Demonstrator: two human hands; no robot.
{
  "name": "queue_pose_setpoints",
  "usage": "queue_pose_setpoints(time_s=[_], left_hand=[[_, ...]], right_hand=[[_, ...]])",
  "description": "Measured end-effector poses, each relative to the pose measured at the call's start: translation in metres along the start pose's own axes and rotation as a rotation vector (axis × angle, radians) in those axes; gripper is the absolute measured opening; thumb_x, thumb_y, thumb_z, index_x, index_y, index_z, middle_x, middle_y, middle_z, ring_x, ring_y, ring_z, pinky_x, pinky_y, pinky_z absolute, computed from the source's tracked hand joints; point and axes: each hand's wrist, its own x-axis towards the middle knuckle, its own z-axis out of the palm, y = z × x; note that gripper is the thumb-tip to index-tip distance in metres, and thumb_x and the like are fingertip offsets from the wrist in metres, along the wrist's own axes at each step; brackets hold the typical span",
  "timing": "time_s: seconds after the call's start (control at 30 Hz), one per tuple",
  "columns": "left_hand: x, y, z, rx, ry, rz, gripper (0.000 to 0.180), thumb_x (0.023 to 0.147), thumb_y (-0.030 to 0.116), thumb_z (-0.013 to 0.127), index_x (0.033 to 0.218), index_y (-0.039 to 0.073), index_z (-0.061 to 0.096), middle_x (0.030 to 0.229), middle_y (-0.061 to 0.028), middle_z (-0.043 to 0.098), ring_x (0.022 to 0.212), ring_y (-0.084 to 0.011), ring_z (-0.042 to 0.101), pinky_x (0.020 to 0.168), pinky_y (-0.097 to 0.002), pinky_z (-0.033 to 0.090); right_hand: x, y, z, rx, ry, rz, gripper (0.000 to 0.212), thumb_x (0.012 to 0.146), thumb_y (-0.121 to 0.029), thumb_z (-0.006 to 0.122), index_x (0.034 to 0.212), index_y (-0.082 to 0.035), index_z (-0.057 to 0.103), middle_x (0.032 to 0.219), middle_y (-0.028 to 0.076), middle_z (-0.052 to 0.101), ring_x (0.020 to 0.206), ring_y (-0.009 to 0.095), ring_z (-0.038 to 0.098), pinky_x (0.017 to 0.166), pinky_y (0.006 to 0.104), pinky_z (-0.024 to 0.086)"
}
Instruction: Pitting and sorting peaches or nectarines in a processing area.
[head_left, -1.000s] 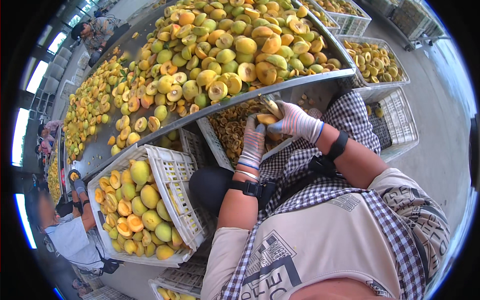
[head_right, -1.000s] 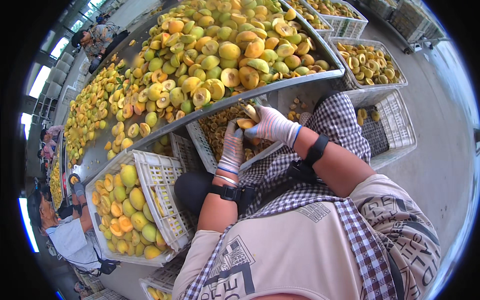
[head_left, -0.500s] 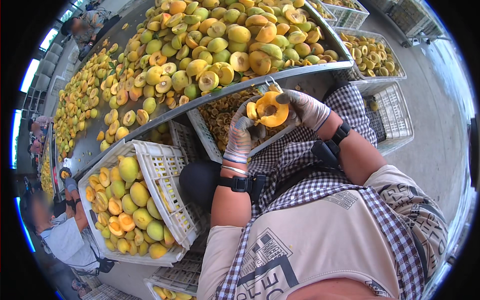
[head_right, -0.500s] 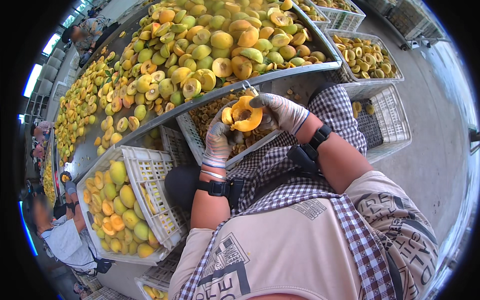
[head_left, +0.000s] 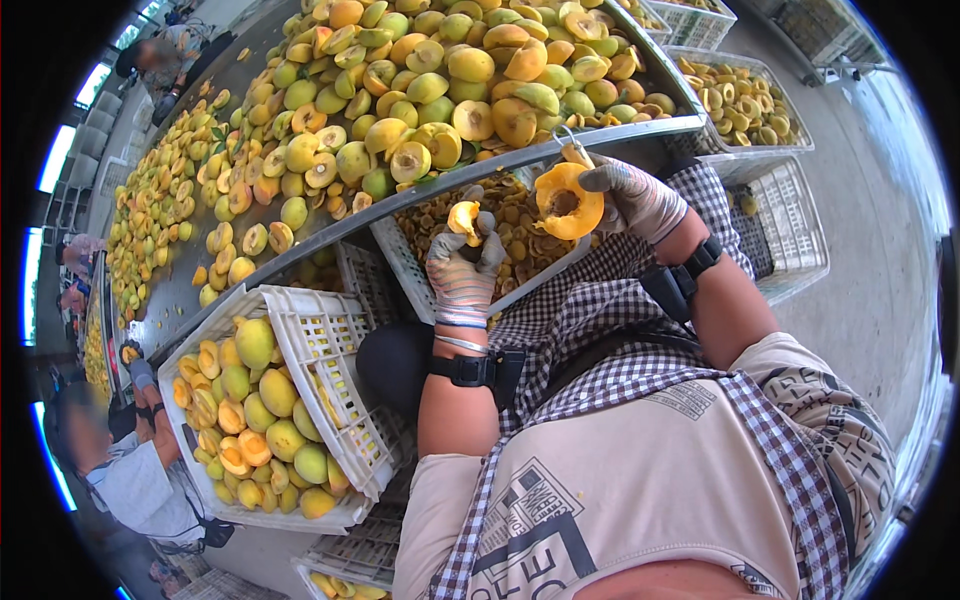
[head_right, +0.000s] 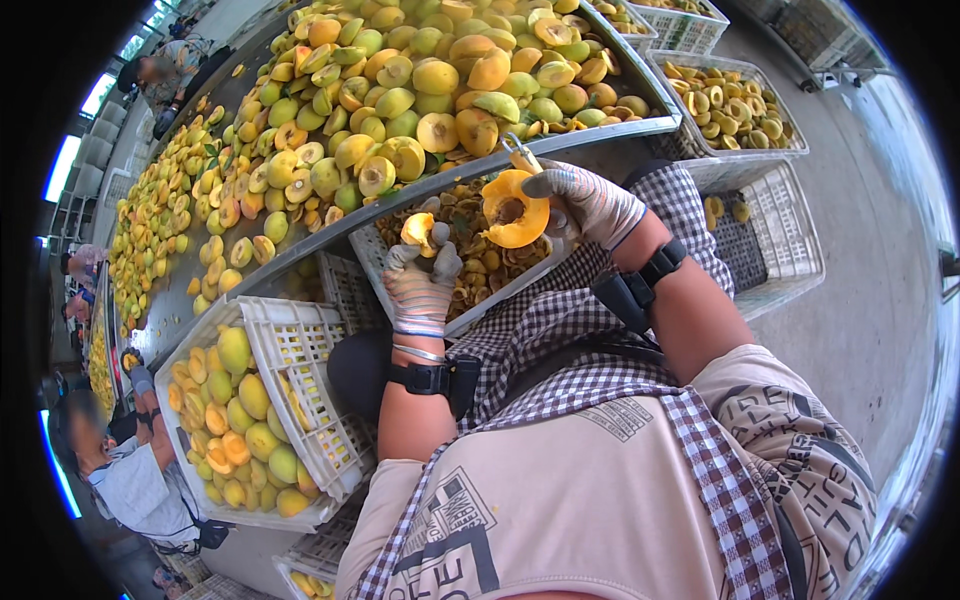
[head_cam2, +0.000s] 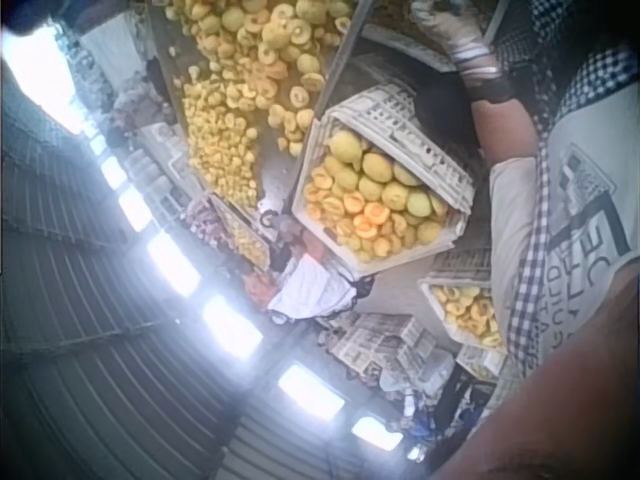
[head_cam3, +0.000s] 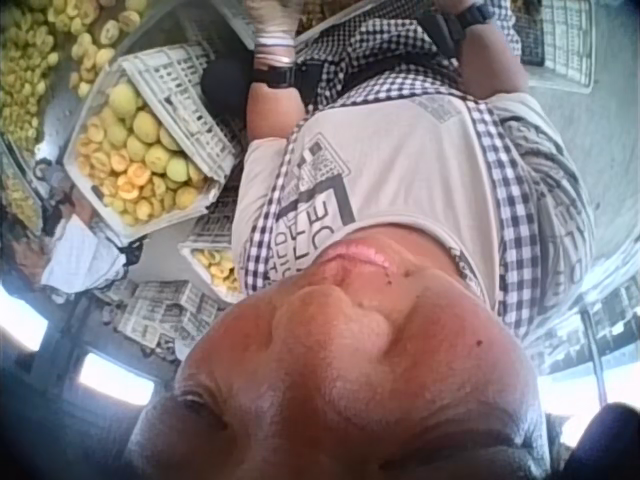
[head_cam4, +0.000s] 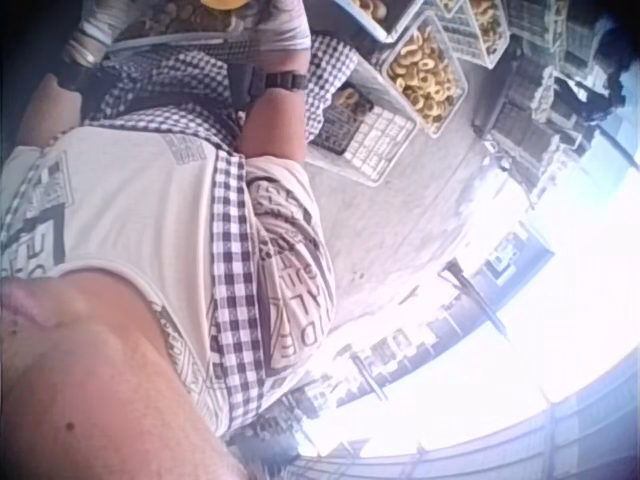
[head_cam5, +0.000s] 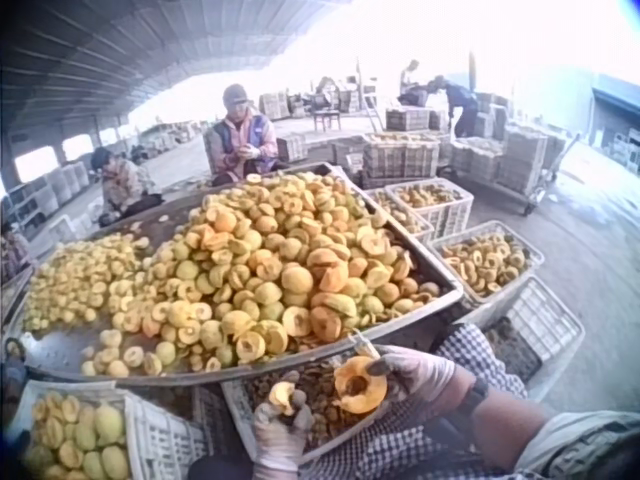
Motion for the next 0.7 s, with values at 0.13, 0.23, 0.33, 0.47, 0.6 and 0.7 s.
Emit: queue_pose_setpoints(time_s=[0.13, 0.23, 0.33, 0.47, 0.6, 0.7], left_hand=[[0.002, 0.002, 0.005, -0.040, 0.145, -0.024, 0.050, 0.082, 0.026, 0.045, 0.126, 0.001, 0.045, 0.092, -0.0117, 0.059, 0.057, -0.0196, 0.052, 0.056, -0.0260, 0.046], [0.009, -0.007, 0.004, 0.130, 0.481, -0.036, 0.057, 0.088, 0.040, 0.045, 0.130, 0.004, 0.035, 0.102, -0.0149, 0.053, 0.075, -0.0237, 0.057, 0.066, -0.0304, 0.050], [0.012, -0.020, -0.009, 0.373, 0.927, -0.112, 0.063, 0.085, 0.048, 0.054, 0.128, 0.005, 0.037, 0.106, -0.0124, 0.048, 0.091, -0.0213, 0.053, 0.070, -0.0309, 0.050], [-0.002, -0.022, 0.037, 0.302, 0.090, -0.249, 0.059, 0.081, 0.048, 0.063, 0.119, 0.004, 0.050, 0.109, -0.0091, 0.055, 0.095, -0.0201, 0.058, 0.069, -0.0310, 0.050], [-0.005, -0.034, 0.029, 0.409, 0.069, -0.239, 0.052, 0.083, 0.041, 0.063, 0.121, 0.008, 0.050, 0.104, -0.0087, 0.060, 0.084, -0.0207, 0.063, 0.066, -0.0292, 0.052], [0.000, -0.032, 0.031, 0.470, 0.250, -0.068, 0.046, 0.084, 0.033, 0.064, 0.119, 0.008, 0.050, 0.100, -0.0081, 0.061, 0.077, -0.0214, 0.064, 0.061, -0.0274, 0.053]], right_hand=[[-0.006, -0.006, 0.006, -0.042, 0.034, -0.015, 0.054, 0.075, -0.025, 0.070, 0.116, 0.004, 0.050, 0.080, 0.009, 0.062, 0.050, 0.007, 0.053, 0.041, 0.0141, 0.042], [-0.006, -0.002, 0.002, -0.077, 0.051, -0.039, 0.054, 0.075, -0.025, 0.069, 0.118, 0.002, 0.049, 0.075, 0.005, 0.060, 0.046, 0.005, 0.049, 0.040, 0.0146, 0.040], [-0.005, -0.003, 0.015, -0.181, 0.062, -0.041, 0.059, 0.075, -0.024, 0.068, 0.124, 0.001, 0.045, 0.079, 0.005, 0.060, 0.050, 0.005, 0.051, 0.043, 0.0153, 0.041], [-0.005, -0.003, 0.021, -0.267, 0.072, 0.022, 0.059, 0.076, -0.019, 0.067, 0.127, 0.000, 0.044, 0.086, 0.004, 0.060, 0.055, 0.006, 0.053, 0.046, 0.0164, 0.043], [0.011, 0.018, 0.020, -0.406, 0.117, 0.062, 0.054, 0.077, -0.018, 0.070, 0.123, -0.001, 0.047, 0.090, 0.007, 0.060, 0.062, 0.009, 0.056, 0.050, 0.0210, 0.046], [0.023, 0.025, 0.016, -0.849, 0.424, -0.045, 0.050, 0.083, -0.024, 0.066, 0.123, 0.000, 0.048, 0.097, 0.012, 0.061, 0.079, 0.017, 0.059, 0.066, 0.0287, 0.050]])
